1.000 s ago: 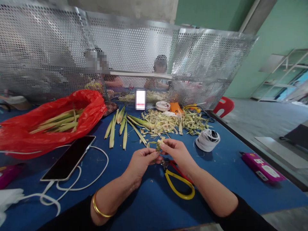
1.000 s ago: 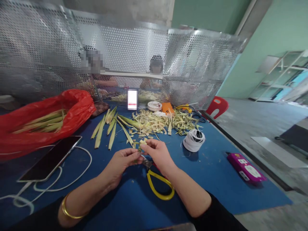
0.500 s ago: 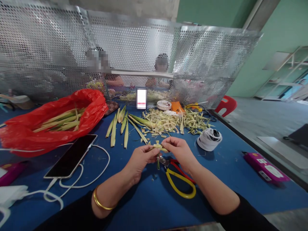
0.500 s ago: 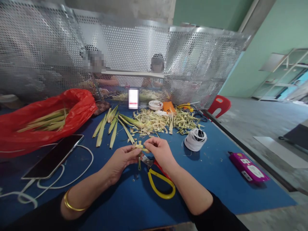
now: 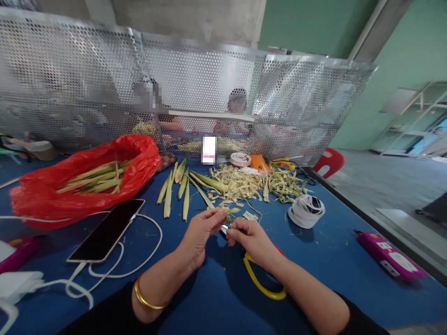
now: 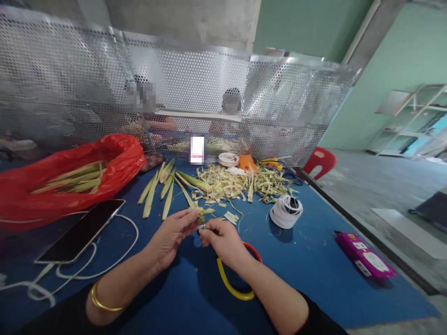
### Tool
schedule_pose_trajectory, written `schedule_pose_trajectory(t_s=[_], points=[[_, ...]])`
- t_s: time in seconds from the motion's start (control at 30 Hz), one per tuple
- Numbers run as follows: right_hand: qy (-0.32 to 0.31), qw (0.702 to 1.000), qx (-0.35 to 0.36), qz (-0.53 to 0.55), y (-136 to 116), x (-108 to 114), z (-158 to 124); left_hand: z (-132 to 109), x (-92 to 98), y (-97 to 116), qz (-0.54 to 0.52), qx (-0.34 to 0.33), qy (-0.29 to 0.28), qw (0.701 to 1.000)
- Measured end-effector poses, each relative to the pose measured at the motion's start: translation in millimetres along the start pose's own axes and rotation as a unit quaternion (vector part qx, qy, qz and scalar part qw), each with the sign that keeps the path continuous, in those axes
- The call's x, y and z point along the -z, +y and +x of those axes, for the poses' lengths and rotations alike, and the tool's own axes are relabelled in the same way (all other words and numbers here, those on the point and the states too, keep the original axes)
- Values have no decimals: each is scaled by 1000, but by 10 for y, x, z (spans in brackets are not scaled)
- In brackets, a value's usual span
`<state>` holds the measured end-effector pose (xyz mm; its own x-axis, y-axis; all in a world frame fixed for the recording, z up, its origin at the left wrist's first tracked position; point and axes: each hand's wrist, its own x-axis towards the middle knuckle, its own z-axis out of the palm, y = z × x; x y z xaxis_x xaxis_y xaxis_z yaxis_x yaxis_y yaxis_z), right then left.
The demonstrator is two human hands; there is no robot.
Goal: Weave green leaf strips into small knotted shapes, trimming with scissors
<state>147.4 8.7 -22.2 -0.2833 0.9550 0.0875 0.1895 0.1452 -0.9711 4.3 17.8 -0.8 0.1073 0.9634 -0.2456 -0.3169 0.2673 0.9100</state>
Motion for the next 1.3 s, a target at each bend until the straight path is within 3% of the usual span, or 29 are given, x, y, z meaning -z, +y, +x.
schedule_pose_trajectory(t_s=[0.23,0.37,0.5,0.63,0.73,0.87,0.97,1.1,1.2,1.3], points=[[2,998,-42,37,-4,21,-2,53,22,-28,23,-26,44,998],[30,995,-69,66,-2,17,-22,101,45,-24,36,-14,35,999],[108,984,-97,100,38,108,-18,118,69,29,49,-19,74,996],[225,965,-93,93,36,446,220,102,77,31,62,-24,83,994],[291,951,-95,37,-24,802,555,96,77,3,75,-15,60,995],[307,939,-135,-76,-41,1107,861,122,99,-8,74,-23,56,995],[285,923,-173,-192,66,1138,868,142,114,-2,70,-24,64,995],[271,880,-209,-330,256,1107,802,137,113,-13,70,-21,62,995],[263,854,-227,-388,342,1113,837,145,131,8,55,-26,68,996],[248,847,-216,-417,346,1127,952,194,194,97,20,-59,102,993]])
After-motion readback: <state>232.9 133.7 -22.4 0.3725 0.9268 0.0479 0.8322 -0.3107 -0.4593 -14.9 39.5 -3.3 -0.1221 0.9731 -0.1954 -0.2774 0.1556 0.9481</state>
